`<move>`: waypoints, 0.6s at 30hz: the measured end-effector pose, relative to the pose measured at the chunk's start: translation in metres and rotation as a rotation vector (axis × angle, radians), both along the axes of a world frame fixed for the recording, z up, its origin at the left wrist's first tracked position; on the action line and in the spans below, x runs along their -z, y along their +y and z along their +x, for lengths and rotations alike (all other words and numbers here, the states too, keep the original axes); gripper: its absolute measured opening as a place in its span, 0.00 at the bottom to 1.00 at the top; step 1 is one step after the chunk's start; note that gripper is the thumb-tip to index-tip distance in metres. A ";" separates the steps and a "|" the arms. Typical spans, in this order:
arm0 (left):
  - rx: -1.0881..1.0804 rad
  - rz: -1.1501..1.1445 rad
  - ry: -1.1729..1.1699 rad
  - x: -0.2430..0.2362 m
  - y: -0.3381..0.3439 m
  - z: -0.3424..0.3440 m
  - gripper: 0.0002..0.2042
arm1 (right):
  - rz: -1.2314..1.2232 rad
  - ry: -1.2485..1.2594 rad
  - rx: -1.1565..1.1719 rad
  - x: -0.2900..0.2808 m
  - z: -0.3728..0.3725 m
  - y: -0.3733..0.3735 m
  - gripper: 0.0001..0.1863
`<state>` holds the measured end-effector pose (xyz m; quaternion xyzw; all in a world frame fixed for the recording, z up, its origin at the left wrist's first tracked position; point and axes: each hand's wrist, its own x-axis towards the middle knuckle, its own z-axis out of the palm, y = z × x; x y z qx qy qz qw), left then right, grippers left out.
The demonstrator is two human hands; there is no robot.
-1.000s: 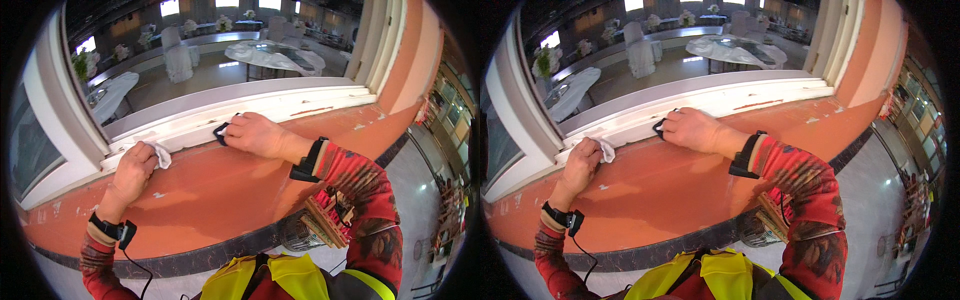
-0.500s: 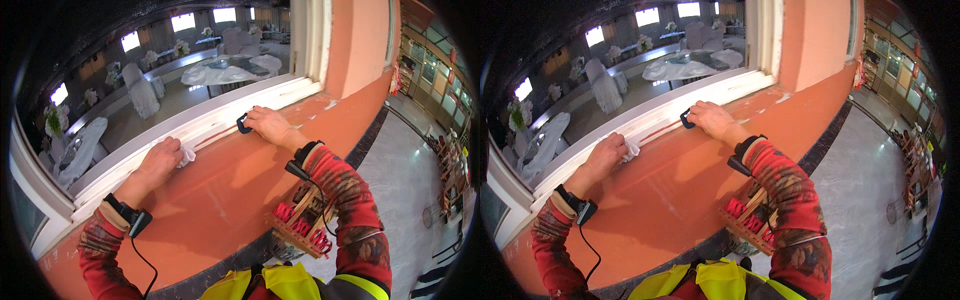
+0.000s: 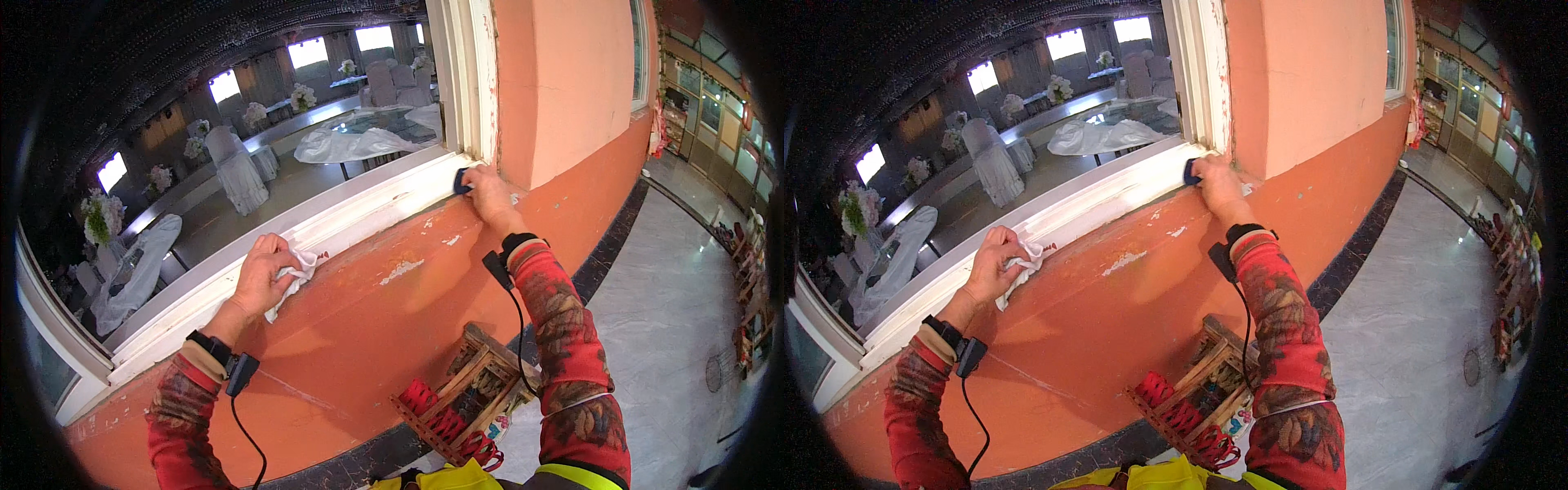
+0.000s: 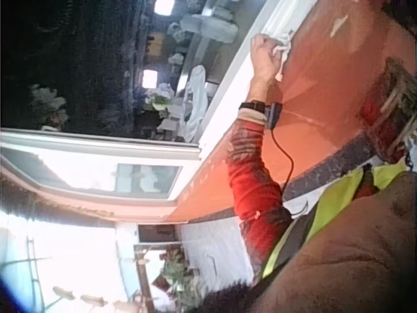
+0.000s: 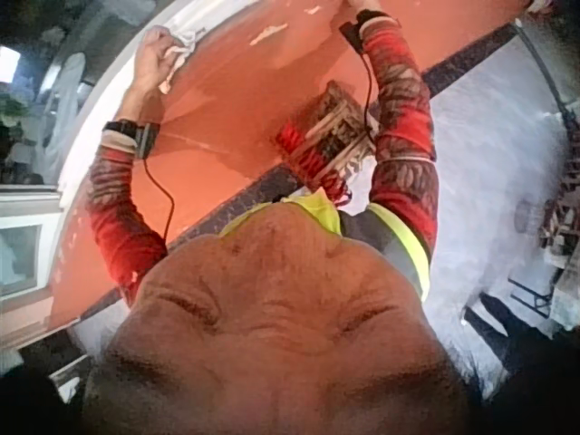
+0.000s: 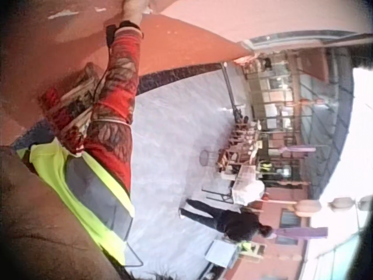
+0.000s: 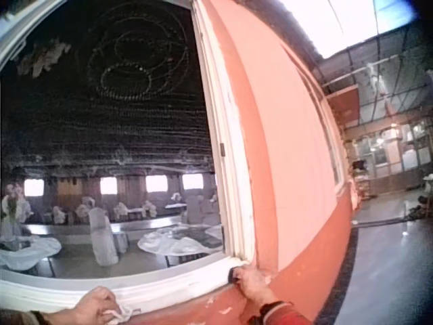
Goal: The person wipes the window frame and sill using a white cloth and a dark cloth. They clean the horizontal sill and vertical frame sections, then wipe the glass pane itself.
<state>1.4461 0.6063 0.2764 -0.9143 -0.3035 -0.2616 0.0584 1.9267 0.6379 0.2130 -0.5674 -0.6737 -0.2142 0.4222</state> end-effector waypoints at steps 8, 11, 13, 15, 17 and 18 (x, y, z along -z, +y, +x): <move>-0.062 -0.092 -0.133 0.013 0.005 -0.001 0.09 | 0.173 0.274 0.003 -0.002 -0.039 0.010 0.15; -0.044 -0.264 -0.197 0.011 0.007 -0.002 0.09 | -0.012 0.073 -0.509 -0.010 -0.081 -0.015 0.16; -0.018 -0.341 -0.233 0.009 0.010 -0.003 0.09 | -0.060 -0.003 -0.741 -0.024 -0.094 -0.022 0.18; 0.012 -0.387 -0.275 0.009 0.012 -0.004 0.09 | 0.095 0.134 -0.499 -0.045 -0.089 -0.011 0.15; 0.030 -0.410 -0.312 0.011 0.013 -0.005 0.09 | 0.216 0.085 -0.247 -0.068 -0.067 0.012 0.13; 0.010 -0.359 -0.291 0.012 0.013 -0.006 0.09 | 0.190 0.001 -0.055 -0.074 -0.055 0.022 0.12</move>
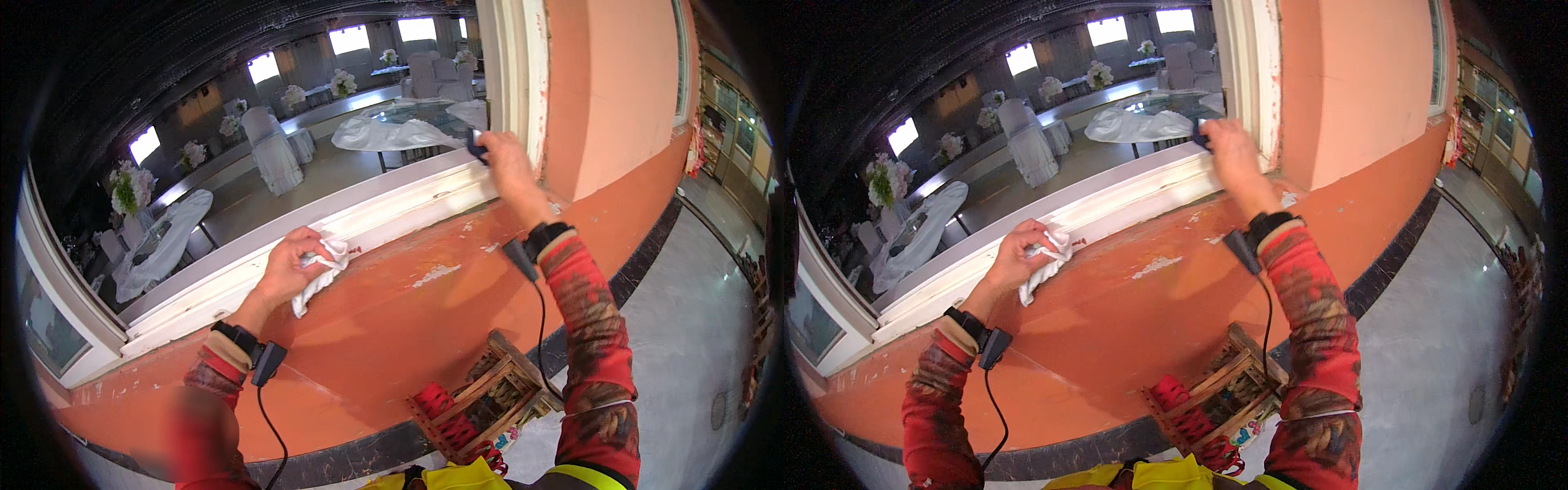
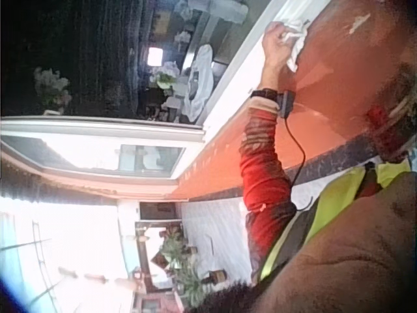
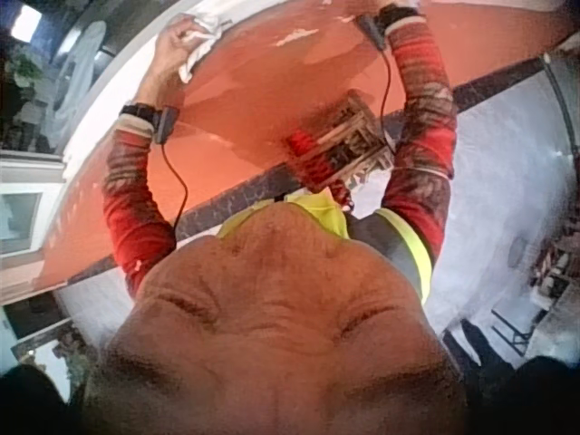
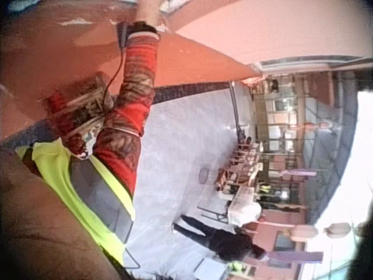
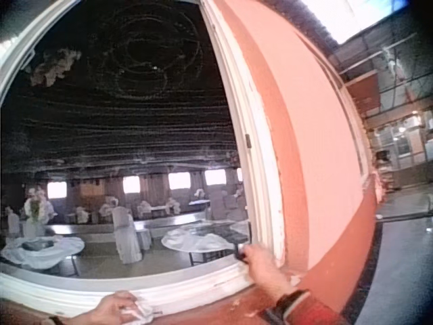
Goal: The person wipes the window frame and sill using a white cloth and a dark cloth. They clean the horizontal sill and vertical frame sections, then wipe the glass pane itself.
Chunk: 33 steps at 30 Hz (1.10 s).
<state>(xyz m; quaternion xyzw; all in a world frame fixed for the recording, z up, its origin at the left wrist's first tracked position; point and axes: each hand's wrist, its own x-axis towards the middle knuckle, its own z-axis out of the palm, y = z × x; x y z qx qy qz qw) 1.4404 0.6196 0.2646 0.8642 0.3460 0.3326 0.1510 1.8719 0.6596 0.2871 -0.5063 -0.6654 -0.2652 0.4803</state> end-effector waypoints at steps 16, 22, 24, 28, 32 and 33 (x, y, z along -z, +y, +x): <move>0.044 0.155 0.003 0.001 0.003 -0.007 0.06 | -0.502 -0.375 -0.350 0.009 -0.214 0.012 0.08; -0.092 0.171 0.201 -0.022 -0.032 -0.116 0.06 | -0.542 -0.397 -0.310 0.005 -0.277 -0.008 0.10; -0.145 0.201 0.220 -0.021 -0.052 -0.163 0.06 | -0.592 -0.338 -0.338 0.003 -0.292 -0.013 0.09; -0.238 0.280 0.283 -0.015 -0.088 -0.263 0.09 | -0.564 -0.385 -0.364 -0.002 -0.333 -0.024 0.10; -0.373 0.354 0.312 -0.010 -0.117 -0.371 0.11 | -0.592 -0.329 -0.438 -0.003 -0.391 -0.037 0.09; -0.408 0.308 0.288 -0.009 -0.126 -0.398 0.11 | -0.581 -0.340 -0.455 -0.002 -0.407 -0.039 0.08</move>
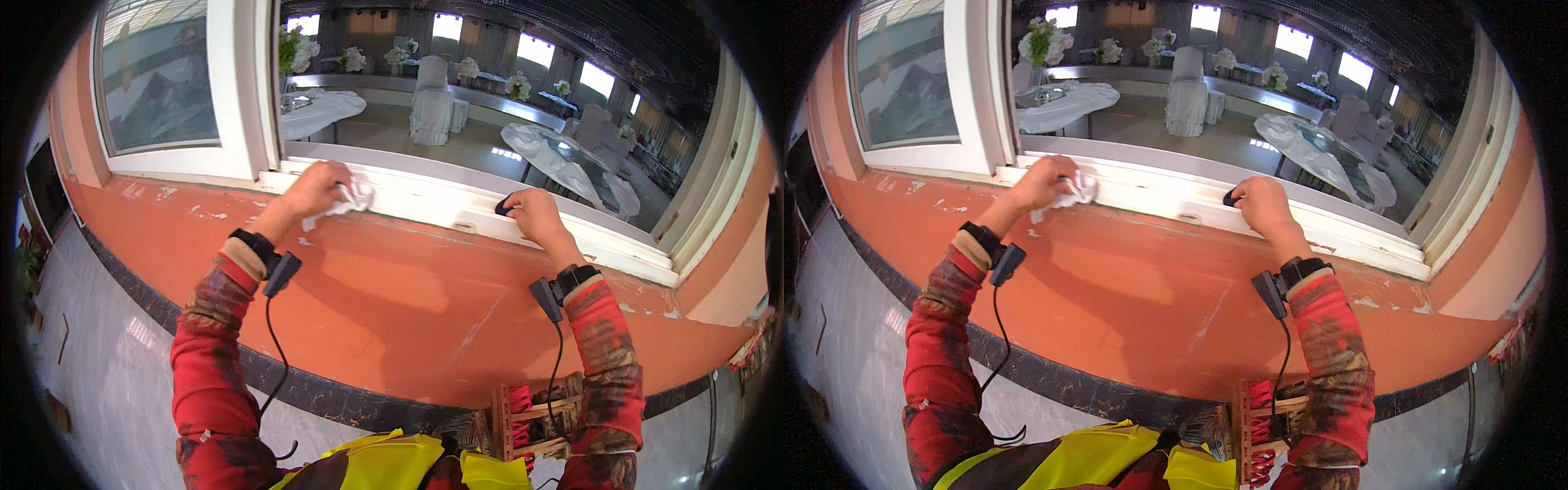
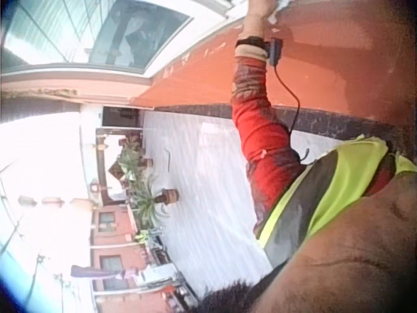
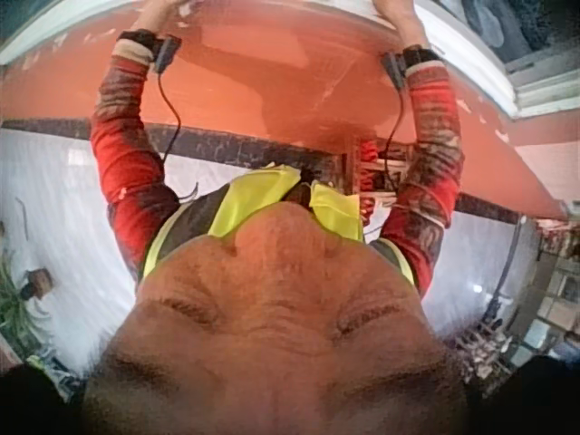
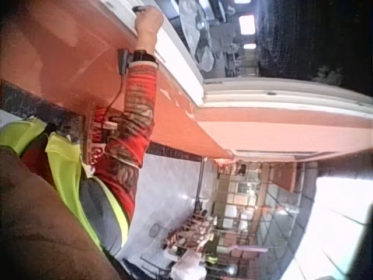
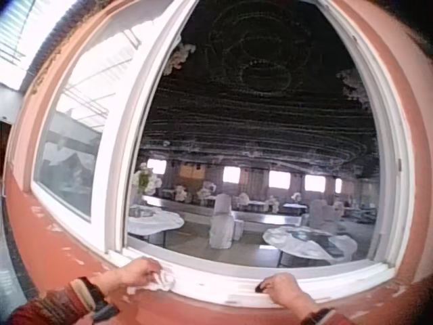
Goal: The person wipes the window frame and sill using a white cloth and a dark cloth. They clean the horizontal sill and vertical frame sections, then wipe the glass pane itself.
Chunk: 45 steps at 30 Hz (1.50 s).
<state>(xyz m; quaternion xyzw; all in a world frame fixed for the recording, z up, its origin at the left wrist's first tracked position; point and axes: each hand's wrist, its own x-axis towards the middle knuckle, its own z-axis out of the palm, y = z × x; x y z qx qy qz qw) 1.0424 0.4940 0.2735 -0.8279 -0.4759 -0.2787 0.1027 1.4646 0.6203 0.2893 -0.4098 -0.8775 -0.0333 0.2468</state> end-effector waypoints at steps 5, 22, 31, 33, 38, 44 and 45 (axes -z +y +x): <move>-0.438 -0.025 -0.001 0.002 -0.041 -0.102 0.09 | 0.081 -0.021 -0.133 0.004 -0.078 -0.011 0.07; -0.250 0.216 0.043 0.012 -0.038 -0.089 0.07 | -0.659 1.229 -0.628 0.020 -0.150 -0.062 0.10; 0.109 0.164 0.054 0.010 0.038 0.120 0.05 | -1.022 1.710 -0.694 0.060 0.010 -0.138 0.17; 0.036 0.147 0.139 0.010 0.047 0.179 0.08 | -1.010 1.808 -0.533 0.082 0.056 -0.161 0.17; -0.077 0.224 0.311 0.013 0.081 0.326 0.06 | -0.962 1.806 -0.494 0.147 0.189 -0.240 0.19; -0.132 0.325 0.328 0.030 0.122 0.426 0.03 | -0.858 2.062 -0.172 0.221 0.350 -0.352 0.20; -0.158 0.336 0.337 0.033 0.126 0.436 0.03 | -0.878 2.227 -0.037 0.228 0.373 -0.370 0.21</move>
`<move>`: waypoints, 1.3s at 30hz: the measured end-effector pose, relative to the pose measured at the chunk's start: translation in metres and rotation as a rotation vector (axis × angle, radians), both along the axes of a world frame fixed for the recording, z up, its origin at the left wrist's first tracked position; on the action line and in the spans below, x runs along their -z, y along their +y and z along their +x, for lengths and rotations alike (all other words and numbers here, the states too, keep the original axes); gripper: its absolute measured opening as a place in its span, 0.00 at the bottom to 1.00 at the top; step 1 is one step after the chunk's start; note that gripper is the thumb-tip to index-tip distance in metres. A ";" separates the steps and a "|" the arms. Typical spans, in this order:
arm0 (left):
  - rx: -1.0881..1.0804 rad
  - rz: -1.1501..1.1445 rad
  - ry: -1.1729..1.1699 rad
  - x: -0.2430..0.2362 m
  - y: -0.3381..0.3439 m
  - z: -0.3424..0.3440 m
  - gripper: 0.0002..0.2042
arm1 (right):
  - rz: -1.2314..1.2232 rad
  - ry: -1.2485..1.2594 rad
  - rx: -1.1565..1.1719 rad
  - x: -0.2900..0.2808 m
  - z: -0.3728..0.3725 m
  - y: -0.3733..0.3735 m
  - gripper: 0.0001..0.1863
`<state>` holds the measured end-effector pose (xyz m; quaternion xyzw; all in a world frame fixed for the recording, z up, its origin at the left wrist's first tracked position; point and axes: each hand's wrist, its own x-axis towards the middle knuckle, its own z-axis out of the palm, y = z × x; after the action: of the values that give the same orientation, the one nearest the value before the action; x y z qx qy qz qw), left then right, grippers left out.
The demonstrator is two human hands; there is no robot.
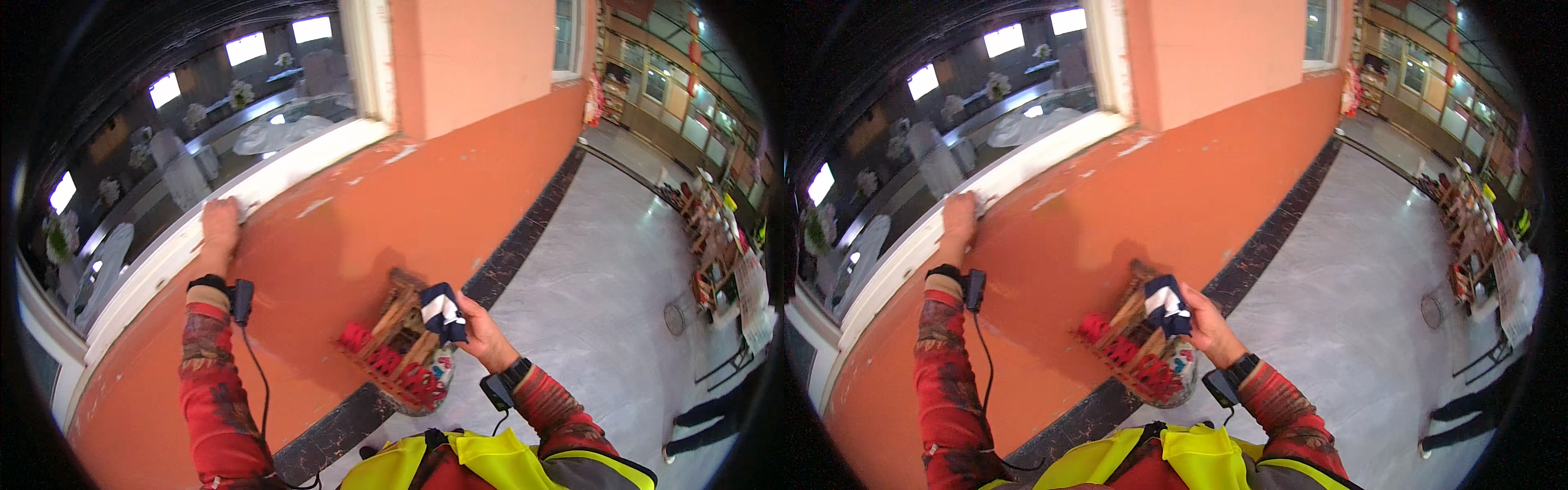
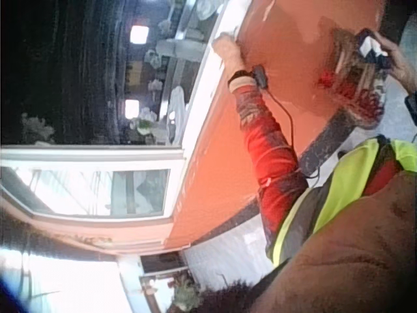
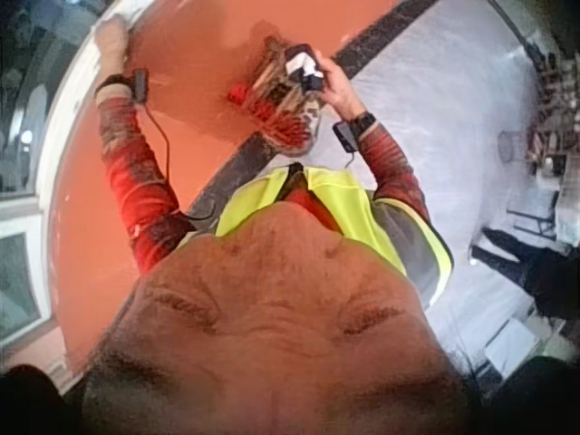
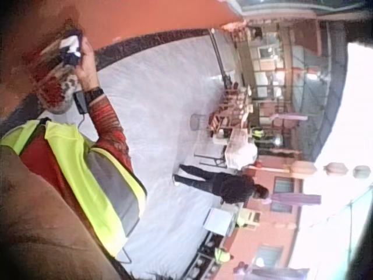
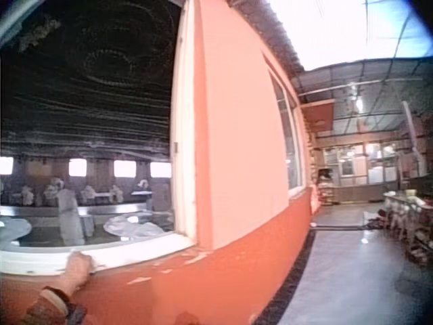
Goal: The person wipes the window frame and sill using a white cloth and a dark cloth. They clean the horizontal sill and vertical frame sections, then wipe the glass pane itself.
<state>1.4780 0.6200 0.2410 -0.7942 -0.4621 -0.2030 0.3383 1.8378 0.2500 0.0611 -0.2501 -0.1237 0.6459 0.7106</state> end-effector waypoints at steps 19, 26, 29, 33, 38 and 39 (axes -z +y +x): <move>0.049 -0.005 -0.065 0.010 0.063 0.200 0.05 | -0.245 -0.060 0.358 0.099 0.170 -0.183 0.14; 0.297 0.080 -0.283 0.029 0.075 0.205 0.06 | -0.309 -0.002 0.339 0.126 0.245 -0.136 0.19; 0.284 0.131 -0.256 0.038 0.080 0.198 0.06 | -0.372 -0.065 0.311 0.122 0.289 -0.105 0.18; 0.235 0.047 -0.295 0.044 0.101 0.205 0.07 | -0.400 -0.115 0.210 0.107 0.345 -0.078 0.18; 0.454 -0.215 -0.721 0.057 0.130 0.247 0.10 | -0.460 -0.090 0.341 0.099 0.396 -0.054 0.18; 0.526 -0.134 -0.769 0.064 0.123 0.258 0.11 | -0.455 -0.067 0.376 0.099 0.405 -0.051 0.17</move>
<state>1.7358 0.7430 0.1771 -0.7716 -0.3489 -0.5312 0.0276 2.2425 0.1991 -0.0380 -0.4428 0.0495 0.5054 0.7389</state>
